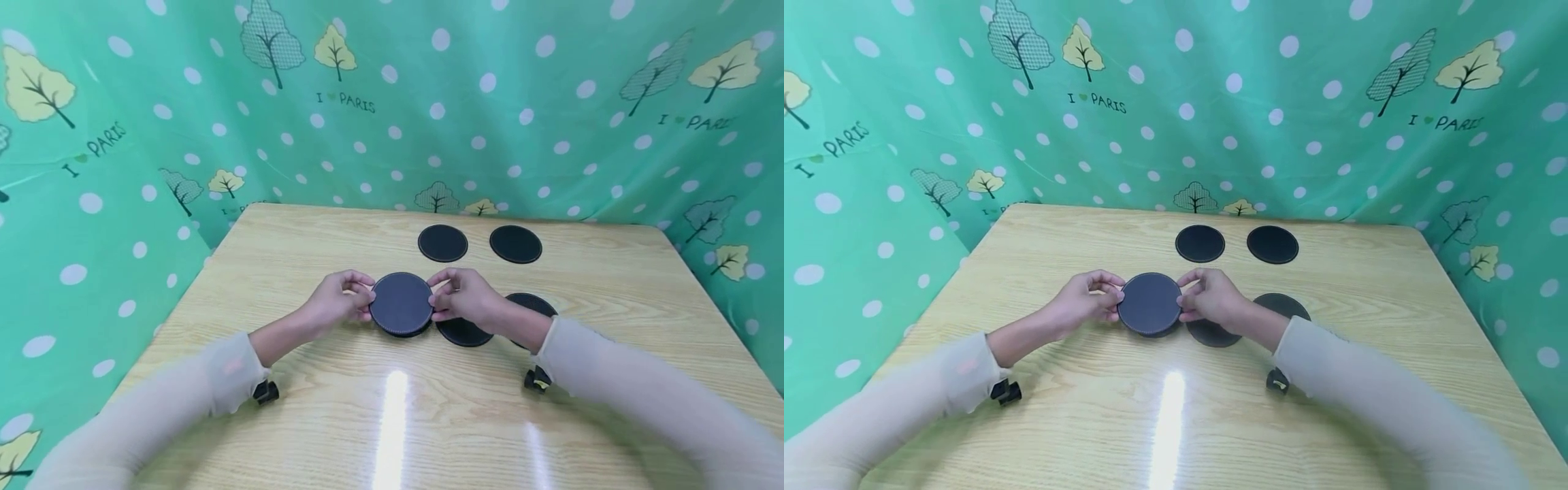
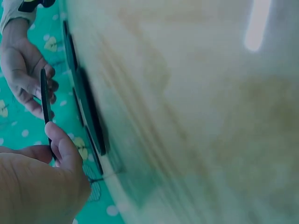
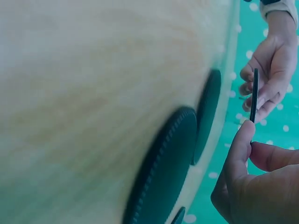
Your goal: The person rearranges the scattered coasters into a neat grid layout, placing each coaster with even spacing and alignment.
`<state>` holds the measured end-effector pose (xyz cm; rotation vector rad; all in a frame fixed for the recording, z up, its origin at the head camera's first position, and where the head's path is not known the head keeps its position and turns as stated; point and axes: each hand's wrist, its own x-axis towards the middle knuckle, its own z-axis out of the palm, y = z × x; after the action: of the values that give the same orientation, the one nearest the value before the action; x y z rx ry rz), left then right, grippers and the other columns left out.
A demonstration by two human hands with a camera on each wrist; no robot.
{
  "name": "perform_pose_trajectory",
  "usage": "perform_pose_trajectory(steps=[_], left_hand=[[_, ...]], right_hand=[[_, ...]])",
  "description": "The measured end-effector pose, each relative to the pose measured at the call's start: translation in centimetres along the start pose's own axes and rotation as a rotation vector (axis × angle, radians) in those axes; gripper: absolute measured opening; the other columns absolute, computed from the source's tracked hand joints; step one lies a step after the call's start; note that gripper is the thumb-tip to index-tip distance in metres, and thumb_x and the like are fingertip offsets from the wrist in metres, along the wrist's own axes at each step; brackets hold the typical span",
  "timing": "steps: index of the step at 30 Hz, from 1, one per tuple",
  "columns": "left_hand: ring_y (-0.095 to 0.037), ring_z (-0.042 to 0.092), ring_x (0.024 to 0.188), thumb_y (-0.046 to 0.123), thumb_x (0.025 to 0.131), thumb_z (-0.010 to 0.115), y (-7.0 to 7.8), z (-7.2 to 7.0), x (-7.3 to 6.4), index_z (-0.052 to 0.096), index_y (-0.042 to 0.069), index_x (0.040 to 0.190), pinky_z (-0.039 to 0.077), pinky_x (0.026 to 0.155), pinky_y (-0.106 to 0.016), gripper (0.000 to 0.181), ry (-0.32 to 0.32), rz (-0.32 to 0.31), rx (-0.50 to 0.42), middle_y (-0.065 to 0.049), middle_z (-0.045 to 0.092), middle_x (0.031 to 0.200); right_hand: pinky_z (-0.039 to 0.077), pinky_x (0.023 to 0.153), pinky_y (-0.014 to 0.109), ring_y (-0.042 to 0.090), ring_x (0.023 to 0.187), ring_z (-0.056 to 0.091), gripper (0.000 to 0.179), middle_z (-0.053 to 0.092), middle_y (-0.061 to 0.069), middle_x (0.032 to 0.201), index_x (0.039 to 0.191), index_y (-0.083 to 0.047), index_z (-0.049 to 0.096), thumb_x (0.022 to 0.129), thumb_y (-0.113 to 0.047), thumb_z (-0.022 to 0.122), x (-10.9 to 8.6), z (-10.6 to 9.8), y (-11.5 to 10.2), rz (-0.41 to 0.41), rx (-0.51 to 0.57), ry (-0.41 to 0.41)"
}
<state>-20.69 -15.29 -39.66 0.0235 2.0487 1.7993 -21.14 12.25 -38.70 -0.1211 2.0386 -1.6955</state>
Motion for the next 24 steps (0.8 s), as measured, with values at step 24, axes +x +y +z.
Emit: perform_pose_trajectory(steps=[24], left_hand=[[-0.019, 0.066, 0.072, -0.008, 0.094, 0.066, -2.8, 2.1, -4.5, 0.059, -0.005, 0.118, 0.066, 0.074, -0.035, 0.025, -0.074, -0.096, 0.078, -0.016, 0.057, 0.103]], right_hand=[[0.066, 0.077, 0.043, 0.025, 0.085, 0.067, 0.043, 0.055, 0.020, 0.097, 0.130, 0.007, 0.052, 0.090, 0.019, 0.062, -4.7, 2.5, 3.1, 0.037, 0.027, -0.106]])
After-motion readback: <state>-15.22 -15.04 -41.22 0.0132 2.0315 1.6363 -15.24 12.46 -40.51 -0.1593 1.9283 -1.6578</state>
